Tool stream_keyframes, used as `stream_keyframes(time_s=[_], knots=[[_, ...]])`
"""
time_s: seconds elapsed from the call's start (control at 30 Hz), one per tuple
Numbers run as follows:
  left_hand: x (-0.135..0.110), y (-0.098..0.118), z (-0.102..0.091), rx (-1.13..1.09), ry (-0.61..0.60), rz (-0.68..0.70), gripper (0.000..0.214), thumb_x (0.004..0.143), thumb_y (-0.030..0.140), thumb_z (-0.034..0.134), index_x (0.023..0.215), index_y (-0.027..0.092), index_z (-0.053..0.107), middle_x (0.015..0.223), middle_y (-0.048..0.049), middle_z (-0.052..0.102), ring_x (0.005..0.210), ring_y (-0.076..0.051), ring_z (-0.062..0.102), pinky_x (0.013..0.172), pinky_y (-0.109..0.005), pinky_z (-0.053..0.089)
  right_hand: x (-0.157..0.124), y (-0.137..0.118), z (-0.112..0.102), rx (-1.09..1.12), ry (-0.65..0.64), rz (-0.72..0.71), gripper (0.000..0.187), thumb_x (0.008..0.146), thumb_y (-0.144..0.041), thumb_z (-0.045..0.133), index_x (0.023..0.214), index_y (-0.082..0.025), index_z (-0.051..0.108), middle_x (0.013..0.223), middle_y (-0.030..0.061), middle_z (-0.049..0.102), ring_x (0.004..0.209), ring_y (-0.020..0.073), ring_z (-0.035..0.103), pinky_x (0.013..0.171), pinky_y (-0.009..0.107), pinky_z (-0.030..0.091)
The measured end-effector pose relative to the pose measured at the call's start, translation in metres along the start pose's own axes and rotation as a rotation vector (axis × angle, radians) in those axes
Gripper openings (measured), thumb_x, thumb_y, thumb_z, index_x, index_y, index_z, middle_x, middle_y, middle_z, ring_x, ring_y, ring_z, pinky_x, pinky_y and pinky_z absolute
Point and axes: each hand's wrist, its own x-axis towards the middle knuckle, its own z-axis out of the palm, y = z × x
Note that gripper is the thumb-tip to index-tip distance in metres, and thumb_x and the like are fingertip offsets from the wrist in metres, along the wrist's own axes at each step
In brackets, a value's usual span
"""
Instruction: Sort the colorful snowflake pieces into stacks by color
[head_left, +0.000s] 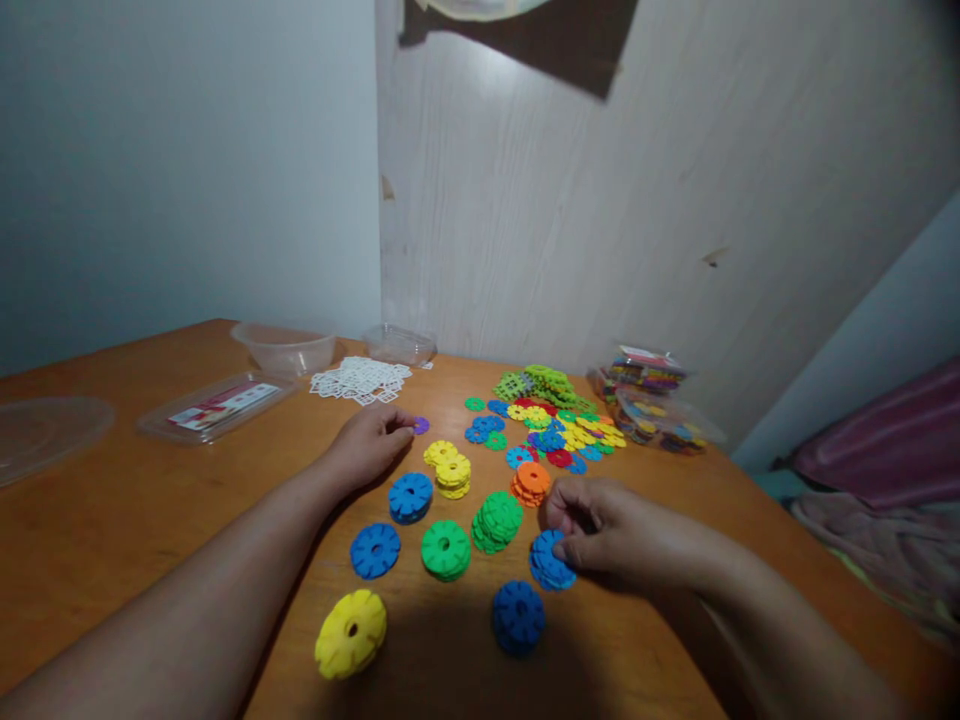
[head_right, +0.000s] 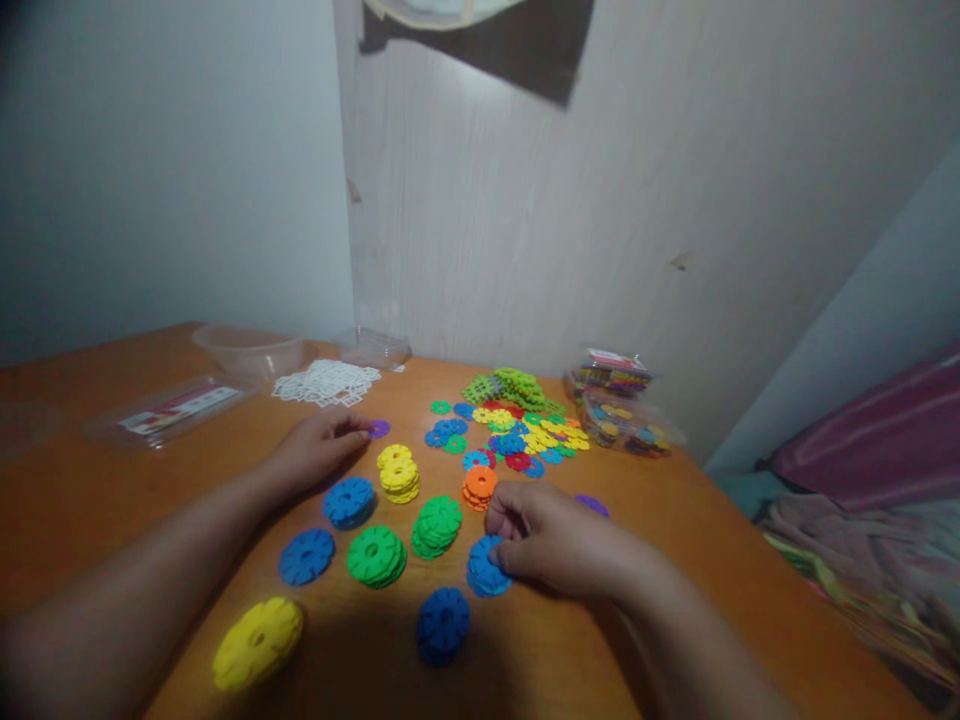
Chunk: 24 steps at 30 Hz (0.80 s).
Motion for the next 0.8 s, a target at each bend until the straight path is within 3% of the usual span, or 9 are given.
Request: stream_keyframes(time_s=[0.23,0.3,0.4,0.47,0.53,0.63,0.8], knots=[[0.001,-0.001,0.000,-0.008,0.012,-0.002,0.034,0.075,0.046,0.056,0.086,0.017,0.071,0.080,-0.0052,0.069,0.076,-0.021,0.060,0.067,-0.031,0.045,0.002,0.009,-0.010,0.116,0.074,-0.063,0.010,0.078,-0.024,0.061,0.082,-0.020,0.053,0.070,-0.0021,0.051,0.059,0.0095,0.045,0.050,0.020,0.034],[0.001,-0.003,0.000,-0.015,0.001,0.004,0.033,0.076,0.045,0.056,0.086,0.017,0.070,0.080,-0.0048,0.069,0.077,-0.022,0.060,0.067,-0.031,0.045,0.006,0.018,-0.023,0.163,0.215,-0.067,0.013,0.080,-0.030,0.060,0.082,-0.020,0.052,0.070,-0.0017,0.052,0.059,0.0105,0.046,0.051,0.022,0.035],[0.002,-0.004,0.000,-0.014,-0.008,0.009,0.032,0.076,0.044,0.055,0.087,0.017,0.070,0.079,-0.0044,0.069,0.078,-0.021,0.061,0.067,-0.031,0.045,0.011,0.040,-0.047,0.126,0.556,-0.055,0.018,0.077,-0.035,0.060,0.083,-0.020,0.053,0.069,-0.0015,0.052,0.059,0.0113,0.045,0.051,0.023,0.033],[0.002,-0.006,0.000,-0.013,-0.001,0.005,0.032,0.075,0.043,0.055,0.088,0.017,0.070,0.082,-0.0048,0.069,0.078,-0.022,0.061,0.067,-0.031,0.046,0.011,0.057,-0.061,0.122,0.734,0.022,0.018,0.074,-0.036,0.059,0.080,-0.020,0.053,0.066,-0.0018,0.051,0.057,0.0118,0.045,0.050,0.023,0.033],[0.003,-0.006,0.000,-0.022,0.002,0.004,0.033,0.075,0.043,0.055,0.089,0.017,0.070,0.083,-0.0047,0.070,0.077,-0.021,0.061,0.066,-0.030,0.046,0.009,0.072,-0.070,0.144,0.808,0.140,0.017,0.071,-0.036,0.057,0.077,-0.021,0.051,0.060,-0.0026,0.049,0.053,0.0122,0.044,0.047,0.024,0.031],[0.003,-0.006,-0.001,-0.037,-0.014,-0.016,0.034,0.075,0.044,0.055,0.089,0.017,0.070,0.076,-0.0027,0.069,0.071,-0.020,0.060,0.062,-0.030,0.044,0.002,0.090,-0.073,0.190,0.710,0.288,0.019,0.070,-0.037,0.058,0.067,-0.022,0.047,0.050,-0.0041,0.043,0.044,0.0112,0.039,0.043,0.024,0.025],[0.002,-0.004,0.000,-0.104,0.002,-0.051,0.033,0.071,0.044,0.057,0.086,0.018,0.070,0.075,-0.0025,0.069,0.072,-0.022,0.060,0.062,-0.030,0.045,-0.011,0.104,-0.073,0.210,0.312,0.331,0.037,0.069,-0.050,0.068,0.069,-0.021,0.045,0.051,-0.0056,0.045,0.042,0.0077,0.034,0.041,0.022,0.023]])
